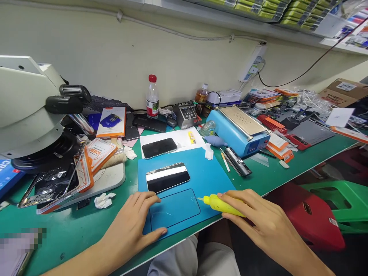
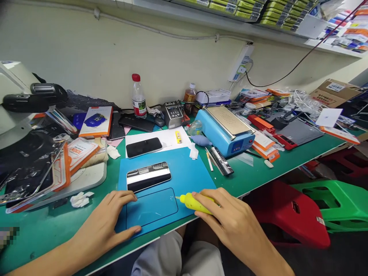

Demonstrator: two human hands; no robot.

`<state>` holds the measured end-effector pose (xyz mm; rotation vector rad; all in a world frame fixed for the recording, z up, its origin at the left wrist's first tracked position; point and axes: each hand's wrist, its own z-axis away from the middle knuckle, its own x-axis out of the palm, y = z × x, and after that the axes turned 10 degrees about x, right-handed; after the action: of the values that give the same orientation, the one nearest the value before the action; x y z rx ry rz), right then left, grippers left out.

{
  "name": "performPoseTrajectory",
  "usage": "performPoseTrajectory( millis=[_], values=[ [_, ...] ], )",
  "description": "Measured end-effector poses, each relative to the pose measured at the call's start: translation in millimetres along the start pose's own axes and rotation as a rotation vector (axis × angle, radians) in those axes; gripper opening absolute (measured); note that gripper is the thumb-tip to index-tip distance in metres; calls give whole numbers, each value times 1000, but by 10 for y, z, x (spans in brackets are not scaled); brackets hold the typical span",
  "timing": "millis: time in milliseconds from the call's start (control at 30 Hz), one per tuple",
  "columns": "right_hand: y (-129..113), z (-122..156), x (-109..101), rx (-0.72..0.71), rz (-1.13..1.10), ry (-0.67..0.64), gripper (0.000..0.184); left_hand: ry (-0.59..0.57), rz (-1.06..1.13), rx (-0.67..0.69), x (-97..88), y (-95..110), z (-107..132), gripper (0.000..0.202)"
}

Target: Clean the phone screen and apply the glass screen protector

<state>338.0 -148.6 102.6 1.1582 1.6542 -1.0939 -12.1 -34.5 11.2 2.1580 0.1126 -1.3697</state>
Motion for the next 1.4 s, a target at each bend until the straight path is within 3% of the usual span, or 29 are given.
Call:
performPoseTrajectory(
  millis=[167, 367, 633, 933, 1400],
  values=[
    [-8, 2, -77, -37, 13, -28, 31, 7, 5, 3, 3, -3, -3, 57],
    [-53, -115, -80, -57, 83, 30, 29, 4, 15, 5, 3, 1, -7, 60],
    [-141, -175, -138, -110, 63, -39, 30, 7, 43, 4, -14, 9, -25, 63],
    [-403, -418, 13, -161, -3, -48, 28, 37, 51, 26, -36, 14, -54, 72],
    [-709, -681, 169, -216, -75, -63, 26, 45, 65, -22, -39, 33, -65, 105]
  ],
)
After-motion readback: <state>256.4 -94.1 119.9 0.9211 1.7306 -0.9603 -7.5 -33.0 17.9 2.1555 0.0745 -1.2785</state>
